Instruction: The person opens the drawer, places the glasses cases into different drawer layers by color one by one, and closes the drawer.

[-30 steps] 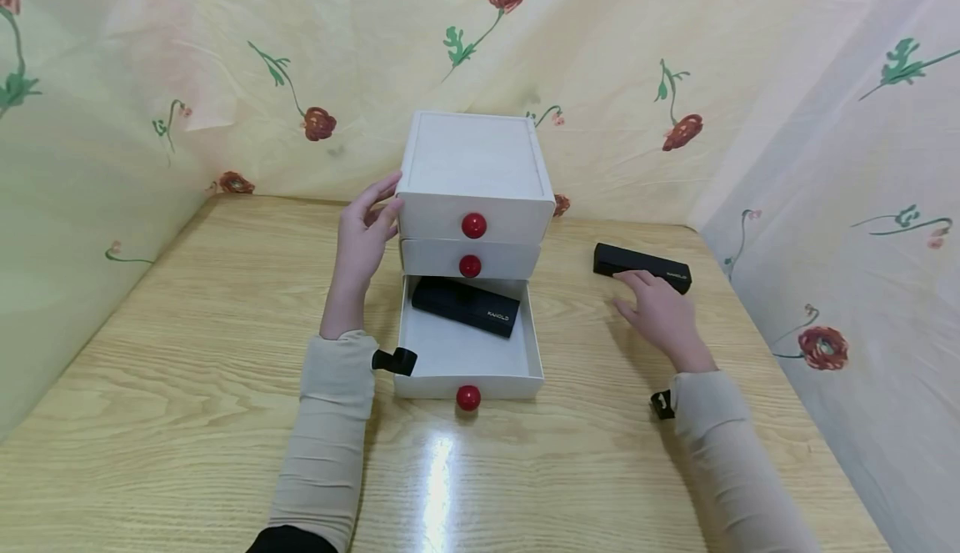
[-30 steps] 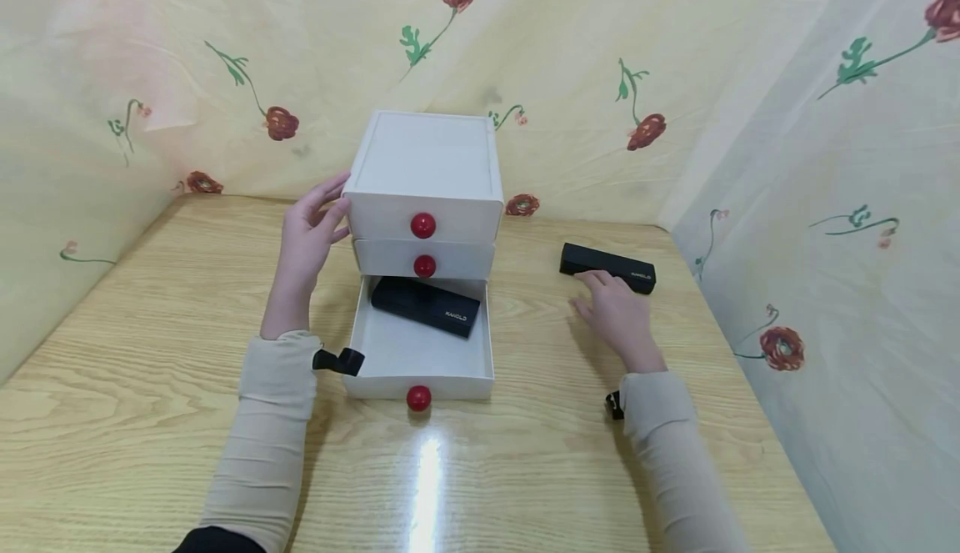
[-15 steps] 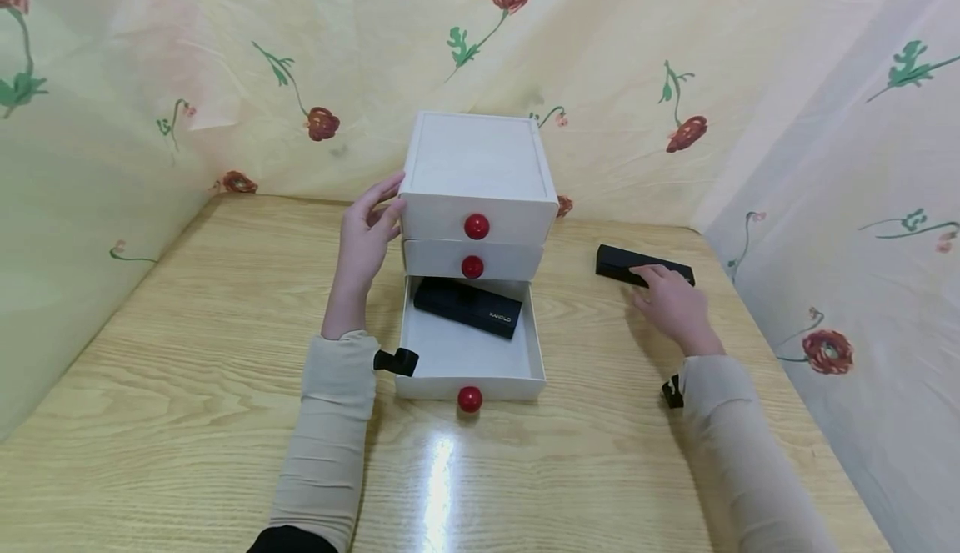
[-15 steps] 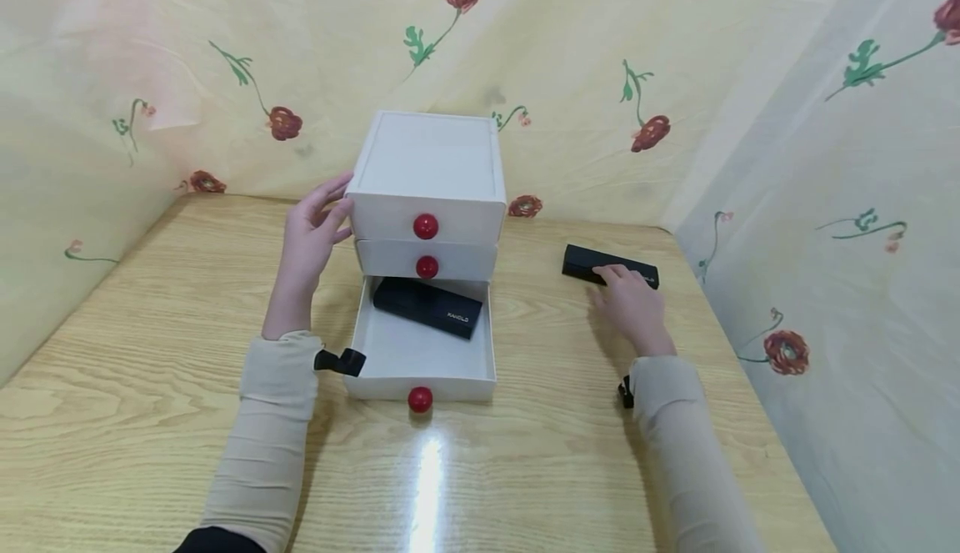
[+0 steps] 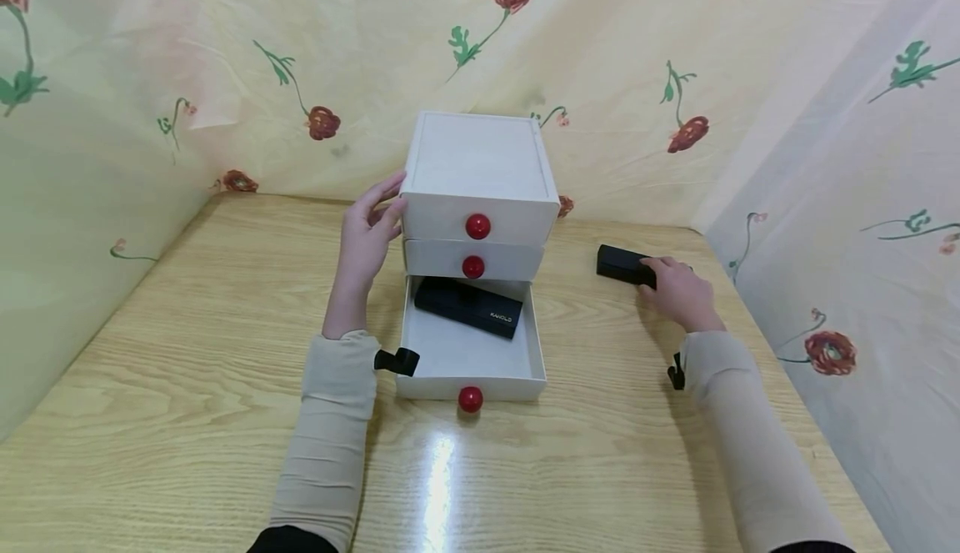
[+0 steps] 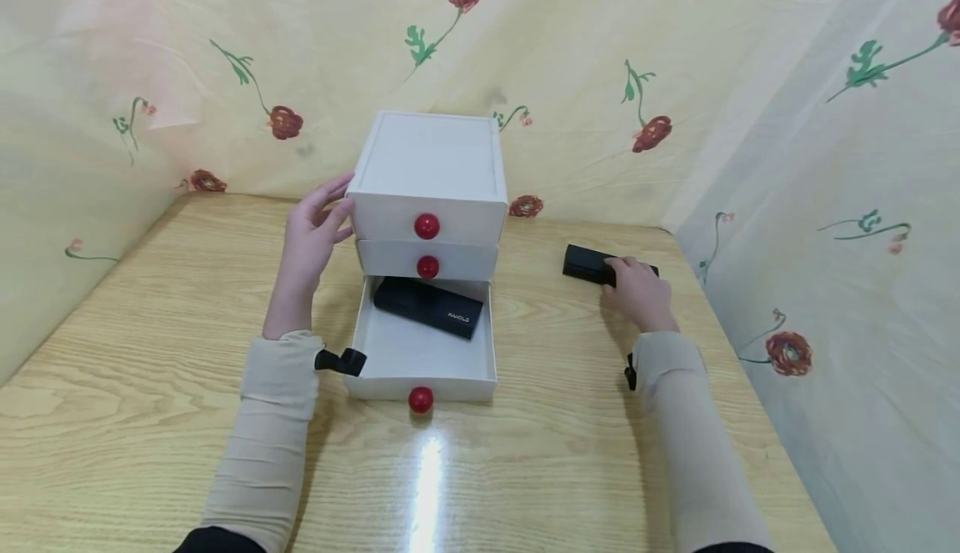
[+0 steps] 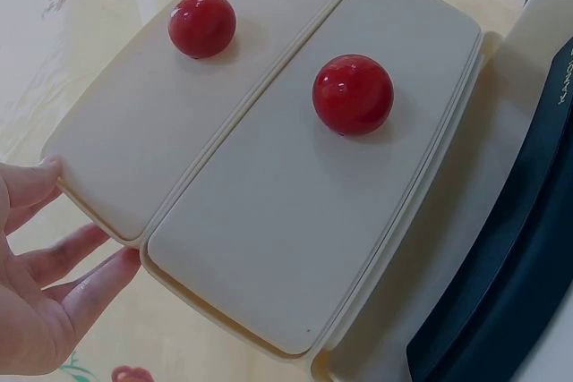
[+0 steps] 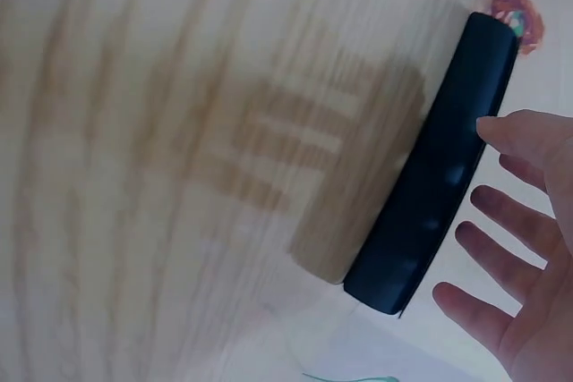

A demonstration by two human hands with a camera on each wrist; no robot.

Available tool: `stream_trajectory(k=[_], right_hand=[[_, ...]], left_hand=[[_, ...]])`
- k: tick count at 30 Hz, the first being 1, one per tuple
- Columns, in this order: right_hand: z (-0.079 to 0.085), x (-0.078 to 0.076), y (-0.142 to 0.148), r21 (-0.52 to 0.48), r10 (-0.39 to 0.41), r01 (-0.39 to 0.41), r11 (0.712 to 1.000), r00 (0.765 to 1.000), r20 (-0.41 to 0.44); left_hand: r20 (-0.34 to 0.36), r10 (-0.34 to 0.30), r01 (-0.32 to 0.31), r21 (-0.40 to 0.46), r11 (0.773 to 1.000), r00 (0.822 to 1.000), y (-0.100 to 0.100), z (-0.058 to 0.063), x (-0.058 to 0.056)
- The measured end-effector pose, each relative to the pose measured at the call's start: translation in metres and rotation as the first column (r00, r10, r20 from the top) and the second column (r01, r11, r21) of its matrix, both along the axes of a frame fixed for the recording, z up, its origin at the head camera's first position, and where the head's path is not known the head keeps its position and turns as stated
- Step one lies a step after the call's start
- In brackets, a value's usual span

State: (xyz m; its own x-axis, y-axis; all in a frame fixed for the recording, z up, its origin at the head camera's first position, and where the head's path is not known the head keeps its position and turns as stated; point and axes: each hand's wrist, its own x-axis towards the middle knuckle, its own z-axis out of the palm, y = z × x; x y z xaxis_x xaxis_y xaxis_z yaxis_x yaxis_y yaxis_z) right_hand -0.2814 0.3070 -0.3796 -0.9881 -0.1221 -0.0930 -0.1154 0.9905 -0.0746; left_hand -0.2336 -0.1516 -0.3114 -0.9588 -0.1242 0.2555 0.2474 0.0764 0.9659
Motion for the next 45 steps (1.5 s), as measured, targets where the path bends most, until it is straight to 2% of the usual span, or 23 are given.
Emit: stream_trajectory(k=[8,22,31,45], right_hand=[[0.0,-0.007,0.003,0.011,-0.029,0.028,1.0,0.997,0.07],[0.001,-0.018,0.01,0.001,-0.069,0.069,0.998,0.992,0.11],[0.002,-0.016,0.015,-0.068,-0.007,0.015,0.998,0.992,0.123],[-0.007,-0.009,0.014,-0.086,-0.002,0.011,0.996,0.994,0.105]], left_hand=[[0.0,0.001,-0.001,-0.008,1.0,1.0,0.0,0.0,0.0],[-0.011,0.004,-0.004,-0.01,1.0,1.0,0.0,0.0,0.0],[-0.009,0.0,0.0,-0.008,1.0,1.0,0.0,0.0,0.0],[-0.009,0.002,-0.002,-0.004,1.0,1.0,-0.001,-0.002,-0.001]])
